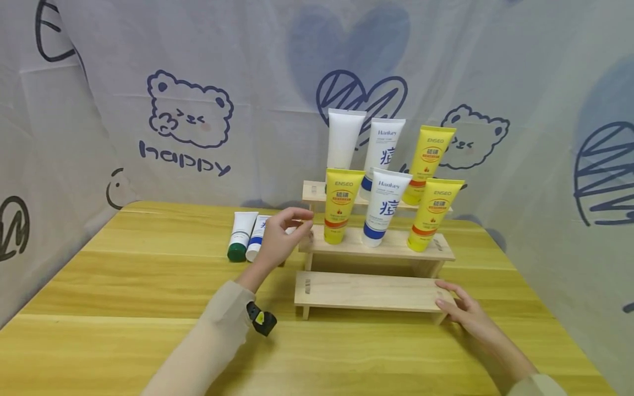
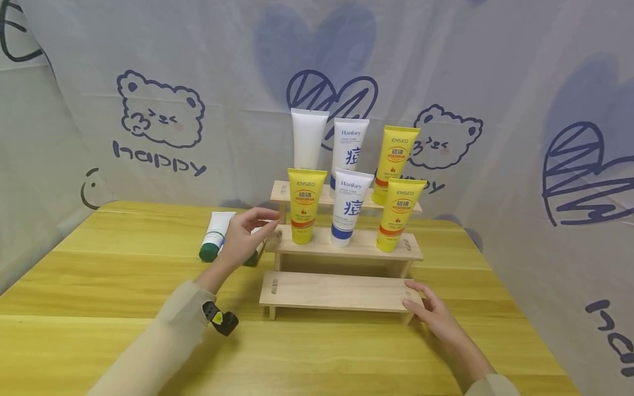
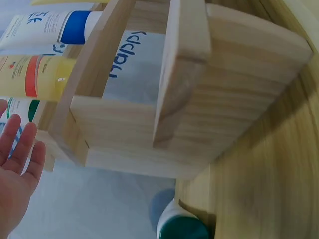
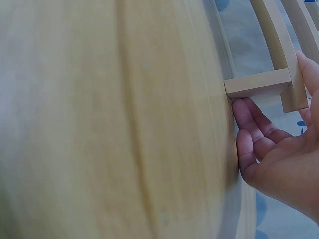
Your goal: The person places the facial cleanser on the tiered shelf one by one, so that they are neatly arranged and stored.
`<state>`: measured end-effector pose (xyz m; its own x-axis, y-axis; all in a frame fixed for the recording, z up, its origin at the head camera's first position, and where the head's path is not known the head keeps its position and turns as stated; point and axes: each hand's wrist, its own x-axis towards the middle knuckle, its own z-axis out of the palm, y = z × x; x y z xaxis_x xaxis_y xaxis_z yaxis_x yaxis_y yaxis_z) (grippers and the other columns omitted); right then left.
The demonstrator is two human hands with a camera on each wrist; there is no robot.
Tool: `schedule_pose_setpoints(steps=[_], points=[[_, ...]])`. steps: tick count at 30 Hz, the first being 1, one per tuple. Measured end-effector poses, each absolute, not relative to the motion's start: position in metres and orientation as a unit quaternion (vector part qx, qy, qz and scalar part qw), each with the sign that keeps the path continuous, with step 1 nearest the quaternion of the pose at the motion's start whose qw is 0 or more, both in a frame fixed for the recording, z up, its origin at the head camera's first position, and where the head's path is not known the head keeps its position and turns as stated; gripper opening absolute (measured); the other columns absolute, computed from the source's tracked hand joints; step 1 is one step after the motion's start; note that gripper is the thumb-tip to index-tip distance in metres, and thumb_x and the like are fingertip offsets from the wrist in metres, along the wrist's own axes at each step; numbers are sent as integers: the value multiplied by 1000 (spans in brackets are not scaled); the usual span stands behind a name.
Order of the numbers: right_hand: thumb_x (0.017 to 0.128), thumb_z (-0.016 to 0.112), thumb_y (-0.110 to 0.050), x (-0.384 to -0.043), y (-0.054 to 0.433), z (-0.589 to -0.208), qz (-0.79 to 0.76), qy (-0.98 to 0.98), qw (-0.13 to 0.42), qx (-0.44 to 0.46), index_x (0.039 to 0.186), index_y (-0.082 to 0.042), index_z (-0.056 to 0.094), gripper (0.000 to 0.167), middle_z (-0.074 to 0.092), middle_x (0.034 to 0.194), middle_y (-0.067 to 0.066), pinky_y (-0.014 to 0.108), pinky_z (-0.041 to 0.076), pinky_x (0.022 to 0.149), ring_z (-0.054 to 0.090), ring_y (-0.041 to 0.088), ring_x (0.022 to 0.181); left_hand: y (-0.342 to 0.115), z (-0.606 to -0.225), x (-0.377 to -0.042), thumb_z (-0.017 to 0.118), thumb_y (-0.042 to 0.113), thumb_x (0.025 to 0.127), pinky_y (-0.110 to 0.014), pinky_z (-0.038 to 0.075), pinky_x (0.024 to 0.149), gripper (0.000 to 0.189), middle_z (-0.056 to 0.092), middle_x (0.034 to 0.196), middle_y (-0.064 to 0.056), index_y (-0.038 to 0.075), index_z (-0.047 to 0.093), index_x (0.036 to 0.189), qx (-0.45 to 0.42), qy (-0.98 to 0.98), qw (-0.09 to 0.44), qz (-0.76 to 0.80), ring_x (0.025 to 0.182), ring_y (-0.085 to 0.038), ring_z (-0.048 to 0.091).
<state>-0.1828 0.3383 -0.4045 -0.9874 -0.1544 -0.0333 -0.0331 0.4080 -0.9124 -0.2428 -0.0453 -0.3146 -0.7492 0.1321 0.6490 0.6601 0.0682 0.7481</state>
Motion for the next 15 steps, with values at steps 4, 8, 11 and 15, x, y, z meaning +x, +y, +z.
schedule_pose_setpoints(steps=[4, 8, 11, 15], points=[[93, 48, -19, -183, 338, -404, -540, 838, 55, -57, 133, -5, 32, 45, 25, 135, 18, 32, 44, 73, 48, 12, 91, -53, -315, -240, 57, -9, 82, -41, 48, 74, 12, 61, 92, -26, -12, 61, 93, -265, -715, 217, -610, 84, -34, 58], [93, 48, -19, -183, 338, -405, -540, 838, 55, -57, 133, -5, 32, 45, 25, 135, 17, 31, 44, 72, 48, 12, 91, -62, -319, -238, 58, -7, 82, -31, 49, 68, 12, 62, 89, -24, -11, 62, 92, -250, -729, 216, -600, 80, -32, 58], [93, 48, -19, -183, 338, -405, -541, 837, 56, -56, 133, -5, 32, 45, 26, 134, 17, 32, 43, 73, 48, 12, 91, -70, -322, -239, 58, -6, 82, -28, 48, 66, 12, 62, 89, -23, -11, 62, 93, -241, -733, 217, -598, 77, -29, 58], [93, 48, -20, -183, 338, -404, -540, 838, 59, -56, 134, -4, 31, 46, 24, 136, 18, 33, 43, 74, 47, 12, 93, -81, -326, -239, 59, -6, 81, -26, 48, 65, 12, 63, 88, -22, -10, 63, 92, -228, -738, 229, -593, 74, -22, 58]])
